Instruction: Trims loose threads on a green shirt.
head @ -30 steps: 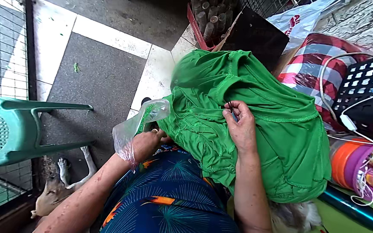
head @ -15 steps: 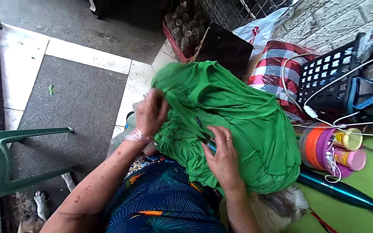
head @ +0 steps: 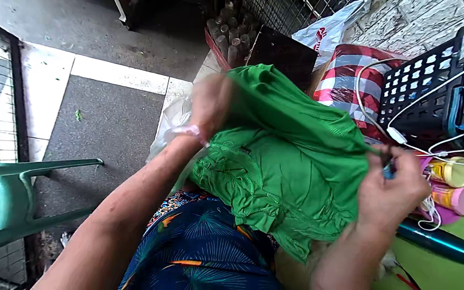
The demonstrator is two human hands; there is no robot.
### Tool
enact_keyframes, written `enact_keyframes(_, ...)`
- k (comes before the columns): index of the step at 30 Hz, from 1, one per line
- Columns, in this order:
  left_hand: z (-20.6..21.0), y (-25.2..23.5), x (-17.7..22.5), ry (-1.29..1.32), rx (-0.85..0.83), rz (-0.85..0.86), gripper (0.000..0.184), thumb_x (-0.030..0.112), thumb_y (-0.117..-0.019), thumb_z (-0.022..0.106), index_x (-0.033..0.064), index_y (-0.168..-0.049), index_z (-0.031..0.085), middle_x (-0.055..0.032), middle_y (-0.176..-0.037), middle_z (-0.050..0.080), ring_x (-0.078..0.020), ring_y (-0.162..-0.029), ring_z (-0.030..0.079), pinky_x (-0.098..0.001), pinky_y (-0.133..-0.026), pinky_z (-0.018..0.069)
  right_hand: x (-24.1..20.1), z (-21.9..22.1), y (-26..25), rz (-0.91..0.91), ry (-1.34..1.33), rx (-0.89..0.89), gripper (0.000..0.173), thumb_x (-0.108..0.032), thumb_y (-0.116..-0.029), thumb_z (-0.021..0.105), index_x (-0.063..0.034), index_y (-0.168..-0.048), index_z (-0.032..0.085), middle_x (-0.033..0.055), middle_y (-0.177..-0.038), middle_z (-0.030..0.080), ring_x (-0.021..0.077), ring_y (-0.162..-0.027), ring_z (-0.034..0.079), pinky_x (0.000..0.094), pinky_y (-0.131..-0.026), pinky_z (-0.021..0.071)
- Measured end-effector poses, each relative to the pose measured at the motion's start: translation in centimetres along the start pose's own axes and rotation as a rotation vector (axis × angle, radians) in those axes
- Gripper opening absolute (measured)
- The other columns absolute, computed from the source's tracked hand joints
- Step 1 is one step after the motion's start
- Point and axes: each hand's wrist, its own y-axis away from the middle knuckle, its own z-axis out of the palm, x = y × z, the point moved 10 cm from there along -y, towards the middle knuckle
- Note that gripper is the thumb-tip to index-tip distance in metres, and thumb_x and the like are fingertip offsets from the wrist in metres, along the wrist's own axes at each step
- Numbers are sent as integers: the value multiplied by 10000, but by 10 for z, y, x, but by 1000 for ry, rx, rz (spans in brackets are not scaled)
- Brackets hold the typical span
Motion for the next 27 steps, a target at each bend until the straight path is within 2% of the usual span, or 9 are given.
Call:
enact_keyframes(2,24,-22,7,-33,-4,39,365,108,-1053,403,-93,-1042,708,-218,-1011,716,-267,-986,692,-425,-917,526,31,29,-24,128,-25,-41,317,-134,-1049,545,137,-1194,620,335,-1139,659,440,-1061,656,571,-939,499)
enact_keyframes(4,64,-30,-6,-181,-172,124,337,129,-1062,445,-23,-1195,715,-252,-1245,668,-404,-1213,610,-546,-1051,438,66,77,-31,303,-54,-216,406,-208,-1074,529,131,-1292,577,359,-1257,614,491,-1198,602,644,-1028,445)
enact_keyframes(7,112,-14,-44,-406,-427,179,415,208,-1086,401,102,-1441,589,-214,-1428,580,-420,-1364,507,-602,-1139,333,80,101,-31,437,-44,-307,427,-269,-1077,543,101,-1286,586,357,-1221,623,520,-1181,590,684,-998,423)
enact_keyframes(11,107,-12,-49,-346,-494,127,409,197,-1086,420,14,-1421,568,-252,-1415,570,-435,-1343,519,-599,-1132,345,71,94,-27,415,-25,-257,400,-257,-1072,557,101,-1246,599,347,-1154,645,511,-1107,625,680,-949,444)
enact_keyframes(13,92,-15,-53,-241,-478,62,358,142,-1075,450,-23,-1356,599,-257,-1366,601,-422,-1297,565,-590,-1097,405,72,92,-26,405,-34,-233,394,-247,-1067,565,104,-1243,597,341,-1142,647,496,-1090,630,667,-944,449)
enact_keyframes(18,57,-14,-70,34,-376,48,245,62,-1031,509,-40,-1175,680,-174,-1210,697,-243,-1163,656,-427,-1052,484,72,91,-25,398,-18,-216,393,-266,-1066,565,88,-1231,607,331,-1106,655,489,-1071,633,667,-934,448)
enact_keyframes(22,22,9,-64,122,-265,116,240,56,-1016,517,-79,-1114,690,-197,-1161,698,-211,-1124,665,-375,-1031,506,69,87,-23,372,-9,-200,381,-263,-1070,553,77,-1233,611,325,-1128,656,473,-1088,638,657,-943,452)
enact_keyframes(25,-6,37,-77,160,-192,69,241,75,-1017,514,-70,-1091,692,-171,-1123,701,-159,-1075,665,-342,-989,524,65,82,-20,336,-55,-204,364,-244,-1058,572,74,-1231,611,313,-1144,651,436,-1084,637,615,-941,465)
enact_keyframes(27,-21,57,-94,173,-173,-45,230,99,-1021,532,-49,-1091,694,-133,-1091,707,-98,-998,668,-298,-931,539,63,76,-19,329,-176,-245,403,-254,-1042,599,69,-1284,593,276,-1234,639,351,-1149,621,525,-1000,475)
